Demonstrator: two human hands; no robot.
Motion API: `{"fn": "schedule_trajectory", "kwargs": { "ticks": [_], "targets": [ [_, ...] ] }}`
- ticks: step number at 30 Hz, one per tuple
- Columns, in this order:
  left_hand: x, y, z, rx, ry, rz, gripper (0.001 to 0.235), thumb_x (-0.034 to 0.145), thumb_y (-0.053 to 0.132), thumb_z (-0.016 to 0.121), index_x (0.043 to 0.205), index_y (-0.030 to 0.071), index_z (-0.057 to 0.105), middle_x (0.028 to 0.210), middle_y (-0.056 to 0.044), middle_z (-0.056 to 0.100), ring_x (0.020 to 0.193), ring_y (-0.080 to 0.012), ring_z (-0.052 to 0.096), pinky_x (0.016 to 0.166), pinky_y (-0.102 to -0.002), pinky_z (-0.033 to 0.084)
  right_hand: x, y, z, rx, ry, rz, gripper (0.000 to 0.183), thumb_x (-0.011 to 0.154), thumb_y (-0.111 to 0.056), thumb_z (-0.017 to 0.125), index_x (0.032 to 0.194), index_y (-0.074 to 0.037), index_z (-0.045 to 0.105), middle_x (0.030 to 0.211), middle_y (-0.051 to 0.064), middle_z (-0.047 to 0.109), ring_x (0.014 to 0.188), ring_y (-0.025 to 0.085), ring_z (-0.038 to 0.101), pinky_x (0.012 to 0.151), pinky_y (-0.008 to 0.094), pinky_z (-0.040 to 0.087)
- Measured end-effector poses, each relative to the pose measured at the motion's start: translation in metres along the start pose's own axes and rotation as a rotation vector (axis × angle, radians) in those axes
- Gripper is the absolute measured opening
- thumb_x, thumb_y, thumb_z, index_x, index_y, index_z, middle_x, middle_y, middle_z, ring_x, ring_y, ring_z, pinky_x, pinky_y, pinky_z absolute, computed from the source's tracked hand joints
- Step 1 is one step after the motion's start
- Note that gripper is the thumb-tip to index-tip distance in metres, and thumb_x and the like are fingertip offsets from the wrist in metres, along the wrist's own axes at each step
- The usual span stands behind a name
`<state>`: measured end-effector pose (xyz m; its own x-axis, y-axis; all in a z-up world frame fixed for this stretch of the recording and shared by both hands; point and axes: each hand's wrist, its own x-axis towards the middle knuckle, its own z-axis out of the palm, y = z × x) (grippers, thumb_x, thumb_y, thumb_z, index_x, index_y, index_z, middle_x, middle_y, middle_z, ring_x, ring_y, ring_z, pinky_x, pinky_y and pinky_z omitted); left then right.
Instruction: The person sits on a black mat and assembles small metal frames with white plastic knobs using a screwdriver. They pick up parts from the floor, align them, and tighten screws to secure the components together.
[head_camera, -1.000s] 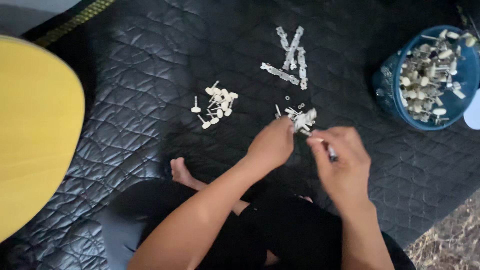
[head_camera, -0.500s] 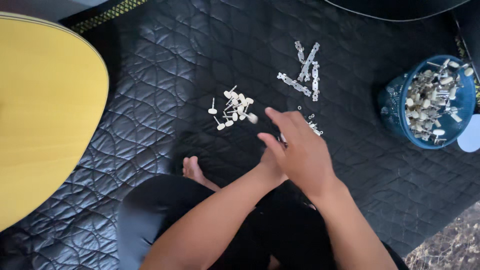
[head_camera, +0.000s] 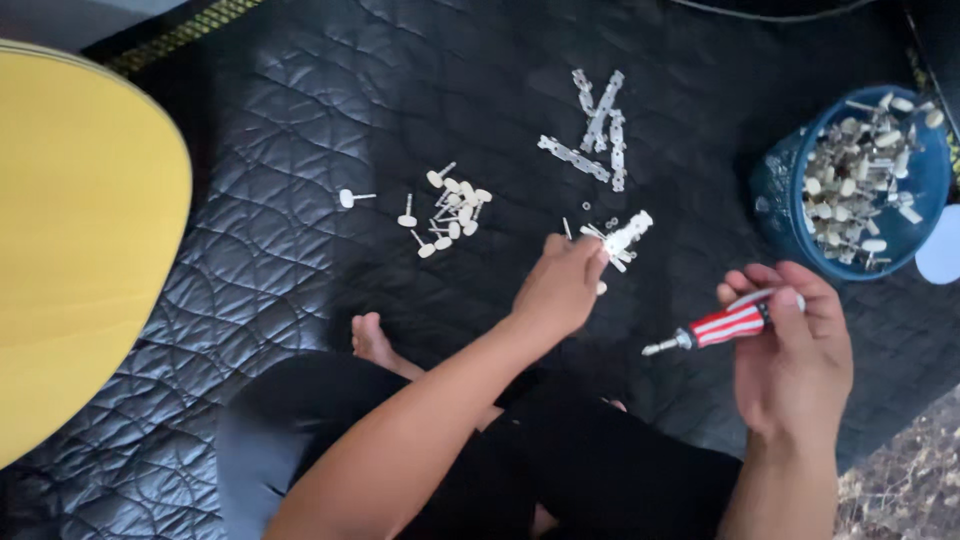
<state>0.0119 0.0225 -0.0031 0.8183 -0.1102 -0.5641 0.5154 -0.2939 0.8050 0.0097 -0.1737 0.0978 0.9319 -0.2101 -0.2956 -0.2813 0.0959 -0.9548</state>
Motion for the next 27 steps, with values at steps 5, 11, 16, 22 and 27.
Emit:
{"fn": "schedule_trajectory", "kwargs": {
  "ticks": [5,11,16,22,27],
  "targets": [
    [0.007,0.007,0.005,-0.232,0.018,0.045,0.028,0.103,0.033,0.040,0.108,0.014,0.060,0.090,-0.014,0.063,0.083,-0.0277,0.060,0.072,-0.039,0.052,-0.002,-0.016,0.009,-0.006,-0.043,-0.037,0.022,0.104,-0.019,0.058,0.123,-0.008,0.055,0.116,0.015,0.064,0.110,0.030,0.071,0.088,0.046,0.066],
    [-0.003,0.034,0.000,-0.538,-0.081,-0.151,0.030,0.101,0.029,0.043,0.113,0.012,0.065,0.087,-0.007,0.069,0.064,-0.0112,0.060,0.063,-0.026,0.058,-0.006,-0.012,0.017,-0.304,-0.022,-0.163,0.013,0.104,-0.010,0.055,0.116,-0.003,0.053,0.115,0.018,0.061,0.112,0.030,0.071,0.082,0.045,0.070],
    [-0.004,0.038,0.001,-0.567,-0.106,-0.175,0.021,0.101,0.019,0.046,0.116,0.013,0.060,0.101,-0.002,0.068,0.081,-0.0115,0.061,0.071,-0.026,0.055,-0.003,-0.006,0.013,-0.437,-0.051,-0.391,0.010,0.106,-0.004,0.059,0.113,-0.001,0.052,0.118,0.021,0.060,0.116,0.030,0.070,0.087,0.036,0.067],
    [-0.005,0.033,0.003,-0.564,-0.127,-0.042,0.029,0.096,0.009,0.048,0.122,0.010,0.059,0.121,-0.007,0.071,0.091,-0.0120,0.066,0.075,-0.025,0.057,-0.003,0.000,0.014,-0.464,-0.055,-0.549,0.016,0.104,0.001,0.065,0.109,-0.004,0.050,0.112,0.022,0.062,0.112,0.034,0.071,0.109,0.041,0.059],
    [-0.001,0.024,0.007,-0.544,-0.105,-0.016,0.029,0.097,0.013,0.054,0.124,0.010,0.061,0.112,-0.004,0.071,0.092,-0.0131,0.071,0.075,-0.026,0.058,-0.001,0.003,0.016,-0.479,0.019,-0.824,0.013,0.109,-0.002,0.061,0.110,0.002,0.048,0.113,0.025,0.055,0.111,0.039,0.066,0.111,0.052,0.061]
  ]
}}
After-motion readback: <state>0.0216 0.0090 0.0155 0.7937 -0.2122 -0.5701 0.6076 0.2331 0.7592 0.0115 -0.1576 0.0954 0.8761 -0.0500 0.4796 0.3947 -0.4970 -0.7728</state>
